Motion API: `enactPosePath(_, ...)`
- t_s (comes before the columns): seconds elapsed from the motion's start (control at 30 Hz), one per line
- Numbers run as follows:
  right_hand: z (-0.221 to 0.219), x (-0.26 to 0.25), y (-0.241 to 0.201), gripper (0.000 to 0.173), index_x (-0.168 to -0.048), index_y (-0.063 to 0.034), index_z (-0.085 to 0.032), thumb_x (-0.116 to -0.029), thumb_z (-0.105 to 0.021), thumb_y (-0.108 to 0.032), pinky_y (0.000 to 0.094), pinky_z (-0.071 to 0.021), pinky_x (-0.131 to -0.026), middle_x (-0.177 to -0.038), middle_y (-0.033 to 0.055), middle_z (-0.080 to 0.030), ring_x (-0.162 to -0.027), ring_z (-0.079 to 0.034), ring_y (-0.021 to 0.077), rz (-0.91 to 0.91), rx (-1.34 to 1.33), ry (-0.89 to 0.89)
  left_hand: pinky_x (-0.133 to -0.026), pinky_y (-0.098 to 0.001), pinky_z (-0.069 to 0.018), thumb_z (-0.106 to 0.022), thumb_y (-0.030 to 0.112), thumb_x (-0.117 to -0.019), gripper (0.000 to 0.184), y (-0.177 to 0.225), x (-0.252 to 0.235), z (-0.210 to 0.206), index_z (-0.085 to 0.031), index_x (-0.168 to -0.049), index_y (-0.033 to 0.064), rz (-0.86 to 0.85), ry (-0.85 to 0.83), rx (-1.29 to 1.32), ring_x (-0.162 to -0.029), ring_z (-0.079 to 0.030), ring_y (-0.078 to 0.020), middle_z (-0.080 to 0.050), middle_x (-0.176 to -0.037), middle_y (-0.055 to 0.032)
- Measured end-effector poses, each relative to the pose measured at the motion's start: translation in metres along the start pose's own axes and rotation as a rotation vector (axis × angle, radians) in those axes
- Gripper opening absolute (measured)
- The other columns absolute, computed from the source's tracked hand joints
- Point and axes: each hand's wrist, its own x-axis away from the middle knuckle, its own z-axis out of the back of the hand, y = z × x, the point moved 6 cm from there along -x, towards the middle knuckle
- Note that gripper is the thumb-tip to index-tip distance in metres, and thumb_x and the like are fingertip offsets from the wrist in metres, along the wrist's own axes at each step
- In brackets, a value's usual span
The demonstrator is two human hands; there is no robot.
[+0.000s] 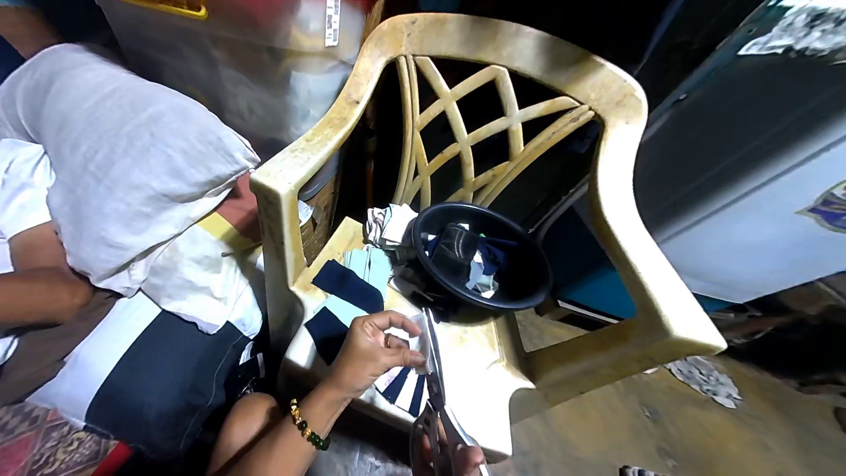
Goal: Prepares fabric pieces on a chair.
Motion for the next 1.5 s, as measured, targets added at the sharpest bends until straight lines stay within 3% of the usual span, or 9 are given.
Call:
enactPosePath(0.33,0.001,-0.009,-0.007,0.060,-0.089,-0.0238,-0.060,-0.0790,-0.053,-0.082,0.0172,-0.0452,-0.041,-0.062,-0.0141,-0.055,-0.045,-0.050,-0.0030,-0.006,0.041,0.041,-0.067,-0.0232,-0.0621,-0.072,-0.019,-0.0726,0.029,-0.004,0.002,-0.005,-0.070,-0.093,0.0011,0.022,-0.044,-0.014,-0.069,-0.068,-0.0044,-0.070,-0.098,0.0009)
enactPosePath(0.5,0.019,-0.013,-0.051,0.028,-0.082,-0.0107,-0.062,-0.0975,-0.063,-0.035,0.0158,-0.0428,-0.046,-0.059,-0.0134,-0.050,-0.048,-0.047,-0.0053,0.021,0.719,0.359,-0.071,-0.0214,-0.0607,-0.073,-0.015,-0.0747,0.022,0.002,-0.001,0.004,-0.070,-0.093,-0.0024,-0.026,0.008,-0.144,-0.076,-0.068,-0.0037,-0.070,-0.099,-0.0012)
enactPosePath(0.63,0.053,-0.040,-0.090,0.030,-0.094,0.0071,-0.068,-0.0939,-0.068,-0.023,0.0606,-0.0472,-0.064,-0.078,0.0213,-0.064,-0.072,-0.063,0.0390,-0.087,1.422,0.510,-0.071,-0.0234,-0.0607,-0.065,-0.010,-0.0868,0.014,0.005,-0.004,0.013,-0.069,-0.096,-0.0004,-0.038,0.073,-0.165,-0.075,-0.069,-0.0056,-0.072,-0.092,0.0009)
enactPosePath(0.8,0.086,-0.072,-0.088,0.034,-0.113,0.0048,-0.069,-0.0994,-0.067,-0.026,0.0646,-0.0479,-0.090,-0.116,0.0280,-0.067,-0.110,-0.065,0.0461,-0.422,1.558,0.570,-0.067,-0.0224,-0.0602,-0.063,-0.011,-0.0888,0.014,0.003,-0.006,0.012,-0.065,-0.097,0.0006,-0.008,0.100,-0.164,-0.072,-0.068,-0.0053,-0.069,-0.089,0.0012)
enactPosePath(1.17,0.112,-0.092,-0.077,0.038,-0.134,0.0104,-0.060,-0.0963,-0.058,0.004,0.0587,-0.0423,-0.106,-0.136,0.0364,-0.054,-0.131,-0.049,0.0530,-0.282,1.707,0.653,-0.073,-0.0212,-0.0605,-0.068,-0.011,-0.0847,0.022,-0.001,-0.002,0.008,-0.070,-0.106,-0.0087,-0.091,0.044,-0.316,-0.077,-0.069,-0.0040,-0.072,-0.107,-0.0074)
enactPosePath(1.27,0.094,-0.081,-0.084,0.029,-0.119,0.0124,-0.068,-0.0924,-0.062,0.005,0.0634,-0.0476,-0.097,-0.121,0.0386,-0.060,-0.116,-0.057,0.0562,0.142,1.589,0.648,-0.076,-0.0204,-0.0605,-0.069,-0.011,-0.0843,0.023,-0.001,0.000,0.004,-0.070,-0.108,-0.0099,-0.135,0.027,-0.370,-0.081,-0.070,-0.0040,-0.072,-0.109,-0.0094)
enactPosePath(1.37,0.059,-0.067,-0.087,0.024,-0.099,0.0023,-0.077,-0.0908,-0.068,-0.018,0.0383,-0.0560,-0.085,-0.098,0.0169,-0.073,-0.093,-0.070,0.0243,0.573,1.227,0.487,-0.077,-0.0193,-0.0603,-0.069,-0.010,-0.0849,0.026,0.000,0.002,-0.001,-0.069,-0.110,-0.0101,-0.168,-0.004,-0.426,-0.085,-0.070,-0.0025,-0.072,-0.108,-0.0091)
enactPosePath(1.43,0.039,-0.065,-0.082,0.019,-0.089,-0.0033,-0.076,-0.0866,-0.075,-0.022,0.0181,-0.0524,-0.083,-0.091,0.0028,-0.072,-0.090,-0.065,0.0033,0.609,0.987,0.377,-0.077,-0.0195,-0.0607,-0.070,-0.009,-0.0848,0.027,-0.001,0.003,-0.004,-0.067,-0.111,-0.0104,-0.185,-0.026,-0.437,-0.085,-0.070,-0.0023,-0.071,-0.107,-0.0084)
enactPosePath(1.5,0.028,-0.063,-0.076,0.013,-0.082,-0.0050,-0.074,-0.0829,-0.077,-0.018,0.0126,-0.0503,-0.079,-0.085,-0.0010,-0.070,-0.086,-0.063,-0.0014,0.616,0.898,0.369,-0.077,-0.0194,-0.0605,-0.070,-0.010,-0.0842,0.027,-0.001,0.004,-0.006,-0.066,-0.111,-0.0102,-0.194,-0.030,-0.449,-0.085,-0.070,-0.0026,-0.071,-0.106,-0.0078)
